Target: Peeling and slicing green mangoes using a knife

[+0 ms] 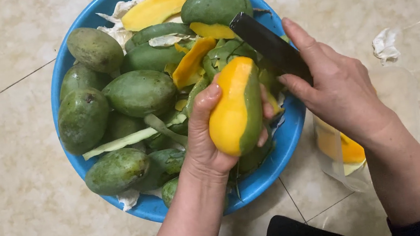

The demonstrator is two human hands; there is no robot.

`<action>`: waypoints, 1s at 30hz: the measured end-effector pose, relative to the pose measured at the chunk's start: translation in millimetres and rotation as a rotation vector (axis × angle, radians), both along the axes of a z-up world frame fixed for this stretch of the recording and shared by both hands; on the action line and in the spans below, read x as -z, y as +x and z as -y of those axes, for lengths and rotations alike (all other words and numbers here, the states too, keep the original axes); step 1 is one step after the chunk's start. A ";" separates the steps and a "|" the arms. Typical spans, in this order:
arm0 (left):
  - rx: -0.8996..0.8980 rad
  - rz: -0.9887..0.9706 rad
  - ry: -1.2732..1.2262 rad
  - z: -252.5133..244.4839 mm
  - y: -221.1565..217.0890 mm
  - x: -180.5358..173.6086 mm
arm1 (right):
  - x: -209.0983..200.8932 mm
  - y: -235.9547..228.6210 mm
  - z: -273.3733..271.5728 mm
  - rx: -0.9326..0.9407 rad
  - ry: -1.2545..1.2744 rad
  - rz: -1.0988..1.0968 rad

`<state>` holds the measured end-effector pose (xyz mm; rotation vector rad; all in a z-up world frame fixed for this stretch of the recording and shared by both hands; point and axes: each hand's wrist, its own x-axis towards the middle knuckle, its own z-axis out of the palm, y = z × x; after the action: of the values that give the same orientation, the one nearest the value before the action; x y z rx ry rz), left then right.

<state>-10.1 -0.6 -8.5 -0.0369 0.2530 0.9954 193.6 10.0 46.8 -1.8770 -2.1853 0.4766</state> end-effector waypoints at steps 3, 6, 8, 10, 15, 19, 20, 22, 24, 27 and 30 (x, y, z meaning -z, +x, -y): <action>-0.094 -0.116 -0.027 -5.8 3.8 3.4 | -7.5 -3.7 2.6 0.045 0.010 -0.275; -0.159 -0.158 -0.099 -5.7 1.9 8.2 | -16.8 3.8 25.8 -0.079 -0.285 -0.842; -0.175 -0.189 -0.103 -6.3 0.9 7.6 | -16.2 5.3 49.4 -0.120 -0.374 -0.759; -0.192 -0.221 -0.107 -9.2 1.6 11.4 | -13.8 -0.5 62.0 -0.162 -0.462 -0.676; -0.265 -0.286 -0.279 -8.8 9.8 24.6 | -9.5 -26.3 61.6 -0.311 -0.133 -0.332; -0.274 -0.283 -0.356 -8.6 5.2 15.6 | -2.6 -34.8 56.1 -0.338 -0.038 -0.294; -0.251 -0.277 -0.355 -8.7 4.1 13.3 | -1.9 -36.9 55.1 -0.334 -0.001 -0.297; -0.223 -0.264 -0.358 -7.9 5.2 13.6 | -1.0 -37.4 54.4 -0.326 0.031 -0.294; -0.223 -0.219 -0.318 -7.6 6.5 17.5 | -0.4 -36.4 53.0 -0.334 0.046 -0.264; -0.222 -0.197 -0.335 -7.4 5.4 19.5 | 0.1 -36.2 50.5 -0.363 0.077 -0.239; -0.218 -0.219 -0.340 -7.9 5.9 16.6 | 0.6 -35.5 49.1 -0.374 0.096 -0.226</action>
<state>-4.3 7.3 -25.1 -0.2712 0.6283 1.1645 158.2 -39.0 46.2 -1.2965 -2.3565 0.6034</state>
